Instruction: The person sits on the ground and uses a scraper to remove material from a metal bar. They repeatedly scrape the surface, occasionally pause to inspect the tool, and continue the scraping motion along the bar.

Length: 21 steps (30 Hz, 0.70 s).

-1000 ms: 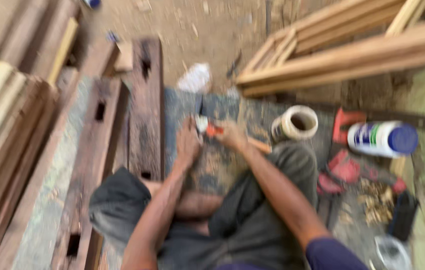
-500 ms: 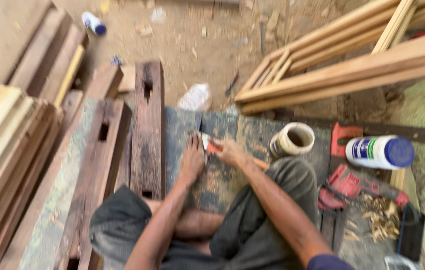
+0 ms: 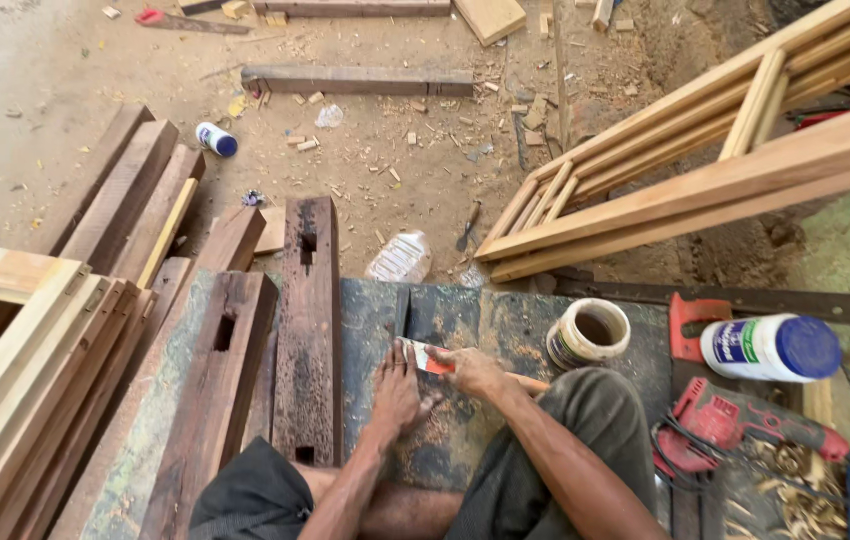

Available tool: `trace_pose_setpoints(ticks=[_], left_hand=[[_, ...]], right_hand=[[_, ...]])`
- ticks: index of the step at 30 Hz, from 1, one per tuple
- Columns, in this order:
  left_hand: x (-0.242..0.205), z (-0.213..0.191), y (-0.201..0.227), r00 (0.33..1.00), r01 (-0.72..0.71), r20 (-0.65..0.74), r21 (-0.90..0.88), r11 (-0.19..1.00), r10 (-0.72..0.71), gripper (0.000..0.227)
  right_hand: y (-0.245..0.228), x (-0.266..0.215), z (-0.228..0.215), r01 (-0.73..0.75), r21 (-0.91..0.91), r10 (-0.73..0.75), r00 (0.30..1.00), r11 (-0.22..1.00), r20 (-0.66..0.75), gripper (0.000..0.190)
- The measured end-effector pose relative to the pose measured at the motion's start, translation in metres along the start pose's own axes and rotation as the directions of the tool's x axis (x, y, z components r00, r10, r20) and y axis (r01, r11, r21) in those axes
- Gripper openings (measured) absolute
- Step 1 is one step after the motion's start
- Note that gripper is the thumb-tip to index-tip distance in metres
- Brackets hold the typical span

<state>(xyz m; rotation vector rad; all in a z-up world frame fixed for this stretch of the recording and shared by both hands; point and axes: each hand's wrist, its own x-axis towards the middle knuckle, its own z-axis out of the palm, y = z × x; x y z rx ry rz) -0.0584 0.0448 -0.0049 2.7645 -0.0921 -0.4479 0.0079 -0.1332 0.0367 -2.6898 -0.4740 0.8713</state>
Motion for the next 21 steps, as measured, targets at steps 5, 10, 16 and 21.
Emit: trace_pose_setpoints(ticks=[5, 10, 16, 21], left_hand=[[0.058, -0.012, -0.008, 0.995, -0.094, -0.037, 0.044, 0.995, 0.096, 0.125], [0.060, -0.020, -0.011, 0.993, -0.102, -0.054, 0.053, 0.993, 0.105, 0.128], [-0.022, 0.025, 0.009, 0.984, -0.007, -0.179, -0.086, 0.996, -0.009, 0.133], [0.030, -0.011, 0.002, 0.980, -0.086, -0.172, 0.077, 0.993, 0.098, 0.132]], right_hand=[[0.013, 0.041, -0.004, 0.027, -0.069, -0.037, 0.988, 0.997, -0.152, 0.061], [0.032, 0.067, 0.005, 0.088, 0.010, -0.085, 0.979, 0.996, -0.184, 0.065], [0.044, 0.017, 0.044, 0.270, 0.074, -0.254, 0.951, 0.960, -0.177, 0.061], [0.015, 0.026, 0.002, 0.147, 0.099, -0.114, 0.953, 0.984, -0.281, 0.051]])
